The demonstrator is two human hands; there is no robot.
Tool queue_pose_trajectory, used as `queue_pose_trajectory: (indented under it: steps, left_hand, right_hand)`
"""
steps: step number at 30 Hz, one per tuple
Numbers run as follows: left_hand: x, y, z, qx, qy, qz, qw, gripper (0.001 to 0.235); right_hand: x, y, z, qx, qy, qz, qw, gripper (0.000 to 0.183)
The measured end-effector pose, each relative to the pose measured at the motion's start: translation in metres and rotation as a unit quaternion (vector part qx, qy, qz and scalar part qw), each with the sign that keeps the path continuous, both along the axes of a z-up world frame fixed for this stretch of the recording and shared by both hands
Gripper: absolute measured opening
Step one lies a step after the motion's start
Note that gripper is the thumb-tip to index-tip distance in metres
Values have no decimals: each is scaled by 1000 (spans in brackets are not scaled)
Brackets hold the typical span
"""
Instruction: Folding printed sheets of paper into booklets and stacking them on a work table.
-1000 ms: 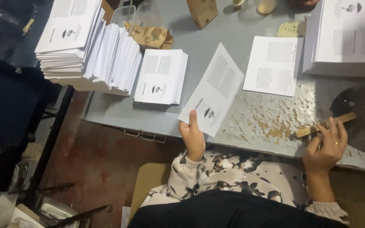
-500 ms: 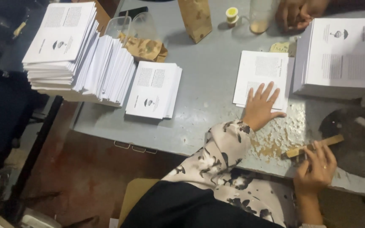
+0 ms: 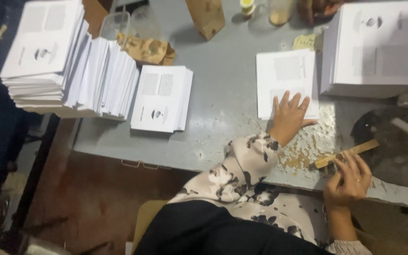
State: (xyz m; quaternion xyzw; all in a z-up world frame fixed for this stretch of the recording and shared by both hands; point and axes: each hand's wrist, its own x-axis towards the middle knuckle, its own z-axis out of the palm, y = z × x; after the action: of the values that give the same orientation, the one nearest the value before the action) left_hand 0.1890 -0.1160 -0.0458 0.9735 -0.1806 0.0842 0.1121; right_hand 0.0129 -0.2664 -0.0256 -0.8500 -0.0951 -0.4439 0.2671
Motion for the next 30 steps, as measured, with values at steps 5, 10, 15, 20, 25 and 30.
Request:
queue_pose_trajectory:
  steps: [5,10,15,20,25,30]
  left_hand:
    - [-9,-10,5,124,-199,55,971,80]
    - [-22,-8,32,325,-123,-39,937,60]
    - [-37,32,37,-37,49,-56,997,62]
    - [-122,128,87,-291,163,62,941,42]
    - [-187,219,94,-637,49,154,754,25]
    - [-214,234,102,-626,63,159,761,42]
  right_hand:
    - [-3,-1,0,-13,-2,11,1000,35]
    - [-5,3,6,-12,-8,8,1000,38]
    - [-4,2,4,-2,-11,-6,1000,38]
    - [-5,1,4,6,9,-21,1000,35]
    - [-19,39,65,143,125,76,979,61]
    - [-6,83,84,337,275,306,847,81]
